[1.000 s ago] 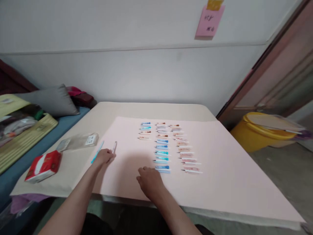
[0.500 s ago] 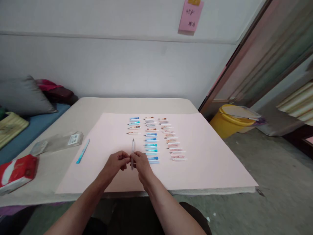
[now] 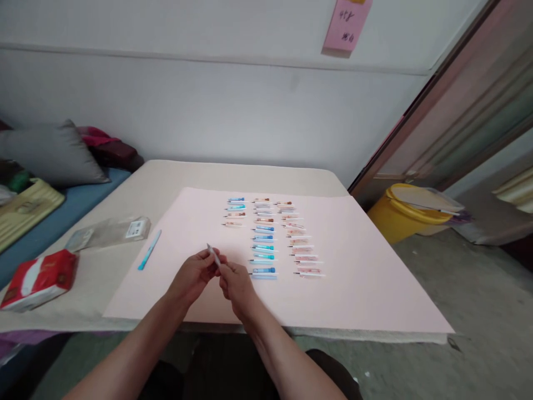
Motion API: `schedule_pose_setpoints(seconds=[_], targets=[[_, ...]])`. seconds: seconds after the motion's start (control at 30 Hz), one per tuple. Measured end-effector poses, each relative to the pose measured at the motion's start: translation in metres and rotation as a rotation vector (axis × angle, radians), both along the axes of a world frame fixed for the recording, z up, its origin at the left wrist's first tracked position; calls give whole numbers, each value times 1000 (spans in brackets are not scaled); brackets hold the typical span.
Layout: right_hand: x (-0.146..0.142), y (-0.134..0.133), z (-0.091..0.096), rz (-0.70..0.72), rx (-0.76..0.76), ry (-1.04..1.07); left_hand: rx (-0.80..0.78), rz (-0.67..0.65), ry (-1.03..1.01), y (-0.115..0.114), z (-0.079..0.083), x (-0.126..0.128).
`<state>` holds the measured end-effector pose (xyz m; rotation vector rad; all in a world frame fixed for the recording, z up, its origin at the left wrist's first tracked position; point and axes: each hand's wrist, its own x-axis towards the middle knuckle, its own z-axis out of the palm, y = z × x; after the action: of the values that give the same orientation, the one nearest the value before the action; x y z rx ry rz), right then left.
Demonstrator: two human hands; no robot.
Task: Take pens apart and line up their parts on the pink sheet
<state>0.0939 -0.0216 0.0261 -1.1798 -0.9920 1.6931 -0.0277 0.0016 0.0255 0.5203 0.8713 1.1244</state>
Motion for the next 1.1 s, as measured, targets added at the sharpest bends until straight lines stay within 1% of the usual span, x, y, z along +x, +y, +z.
schedule_pose_setpoints(seconds=[0.17, 0.23, 0.27, 0.3, 0.33, 0.43, 0.5, 0.53, 0.6, 0.67, 0.73, 0.87, 0.93, 1.0, 1.1], targets=[[-2, -8, -2, -4, 436, -691, -44, 99, 129, 0, -1, 0], [-3, -11, -3, -3, 519, -882, -48, 115, 161, -1, 0, 0], [-3, -11, -3, -6, 528, -915, -49, 105, 160, -1, 1, -1], [-3, -11, -4, -13, 518, -898, -52, 84, 140, -1, 2, -1], [-2, -9, -4, -19, 488, -837, -56, 55, 102, -1, 4, -2], [1, -3, -5, -19, 316, -538, -57, -23, -23, -2, 8, -4], [3, 0, -4, -12, 230, -403, -39, -15, -34, -1, 9, -5], [4, 0, -4, -14, 224, -379, -29, 5, -20, -1, 8, -5], [4, -1, -3, -30, 268, -396, -19, 48, 18, 0, 6, -4], [3, -3, -2, -38, 308, -432, -24, 59, 50, 0, 5, -4], [3, -3, -2, -36, 293, -422, -33, 37, 51, 0, 6, -4], [4, -1, -3, -41, 186, -315, -43, -31, -36, -1, 8, -4], [4, 0, -4, -37, 173, -295, -37, -4, -51, 0, 8, -5], [4, 0, -4, -28, 198, -309, -23, 35, -29, 0, 7, -5], [4, -2, -2, -18, 237, -342, -3, 57, 23, 1, 6, -5]])
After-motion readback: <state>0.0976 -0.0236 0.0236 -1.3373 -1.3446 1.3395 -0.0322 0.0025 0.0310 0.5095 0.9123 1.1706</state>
